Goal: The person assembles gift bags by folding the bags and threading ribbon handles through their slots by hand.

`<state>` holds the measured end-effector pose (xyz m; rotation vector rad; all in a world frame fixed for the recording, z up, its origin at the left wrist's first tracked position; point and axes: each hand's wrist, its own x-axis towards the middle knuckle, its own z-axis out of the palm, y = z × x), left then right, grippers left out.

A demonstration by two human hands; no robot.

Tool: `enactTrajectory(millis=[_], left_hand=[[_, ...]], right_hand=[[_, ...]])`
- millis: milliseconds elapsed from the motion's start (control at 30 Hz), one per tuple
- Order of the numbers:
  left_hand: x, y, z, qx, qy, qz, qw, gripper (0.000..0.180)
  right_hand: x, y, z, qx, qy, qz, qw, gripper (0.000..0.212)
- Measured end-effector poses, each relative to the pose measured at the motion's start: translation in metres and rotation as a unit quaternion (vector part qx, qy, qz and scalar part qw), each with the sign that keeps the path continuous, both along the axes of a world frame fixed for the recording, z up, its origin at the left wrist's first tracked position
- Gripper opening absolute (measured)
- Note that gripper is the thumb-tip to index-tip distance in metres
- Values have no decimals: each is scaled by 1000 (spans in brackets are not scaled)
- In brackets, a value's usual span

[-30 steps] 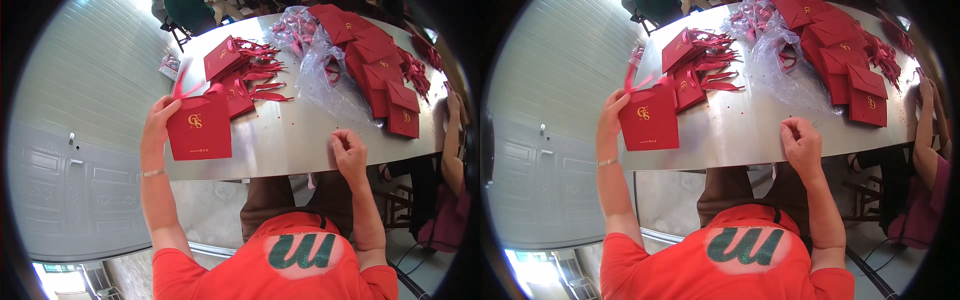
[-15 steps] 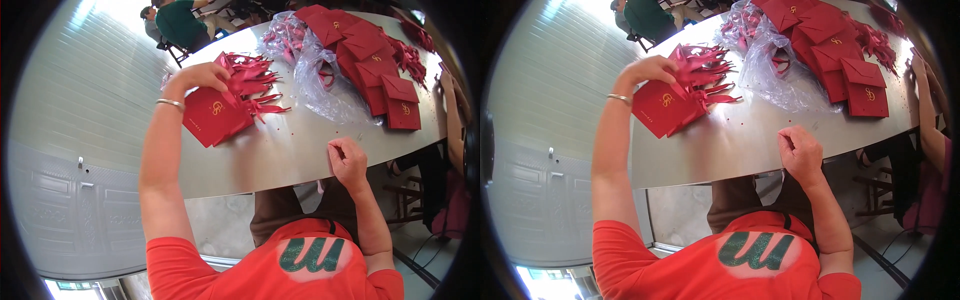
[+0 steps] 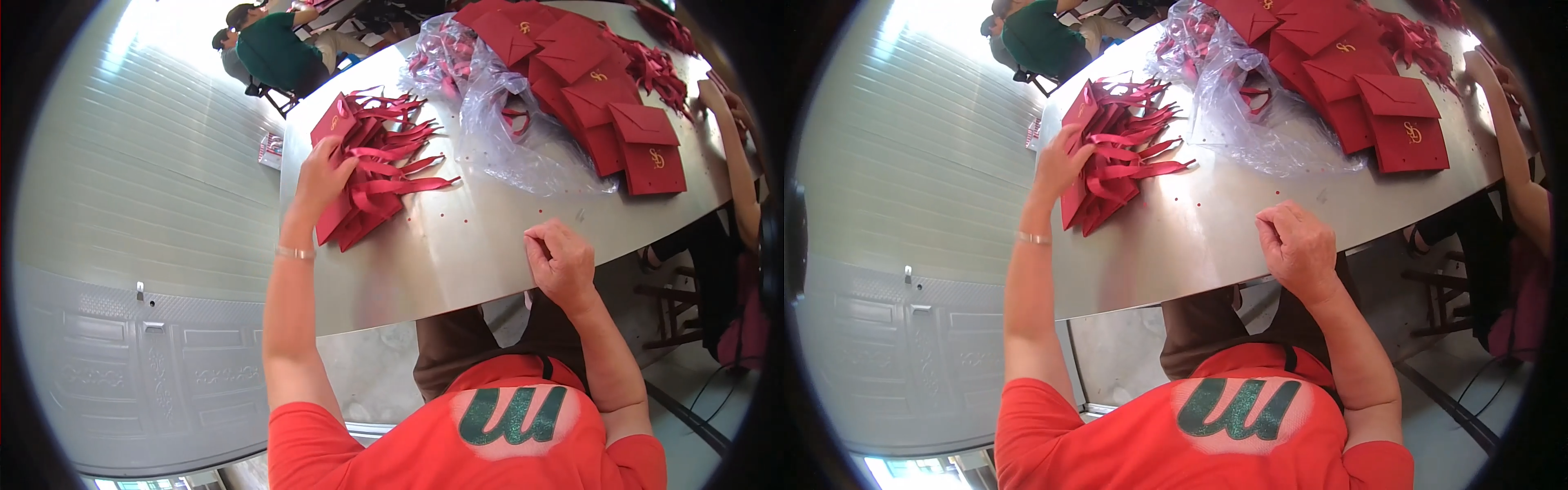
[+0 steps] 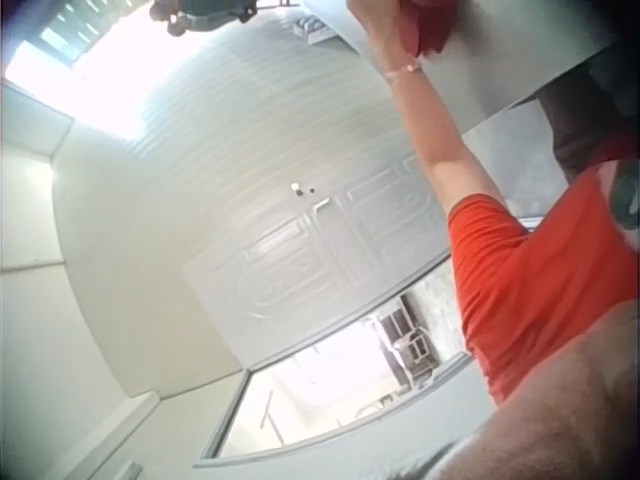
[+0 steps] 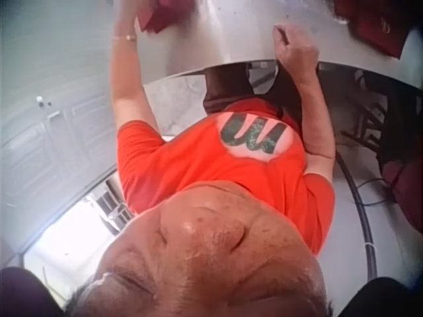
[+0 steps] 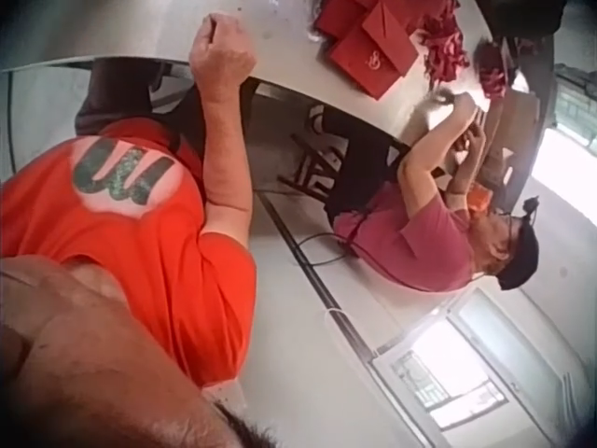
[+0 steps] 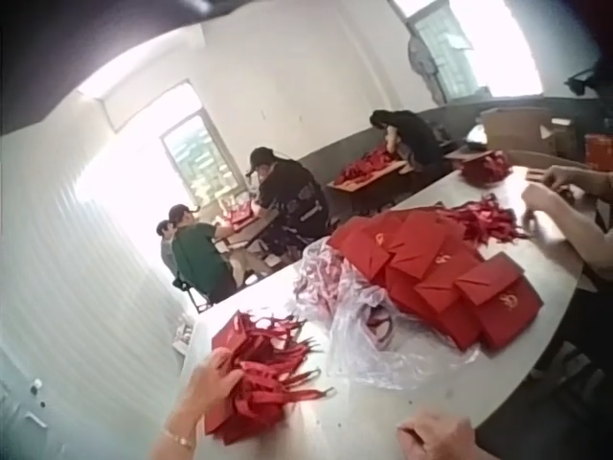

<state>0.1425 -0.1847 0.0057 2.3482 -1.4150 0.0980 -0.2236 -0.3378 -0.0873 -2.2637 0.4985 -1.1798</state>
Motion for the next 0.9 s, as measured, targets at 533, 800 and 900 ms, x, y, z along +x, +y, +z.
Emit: enactTrajectory(millis=[533,800,900], left_hand=[[-56,66,-79,-24,-4,98,995,106],[-45,61,-82,52,-67,58,995,91],[-62,50,-69,92,-111,131,981,90]], right_hand=[[2,5,4,-12,16,9,1000,11],[0,4,4,-30,10,-11,999,9],[-2,1,-1,26,-23,30,999,9]])
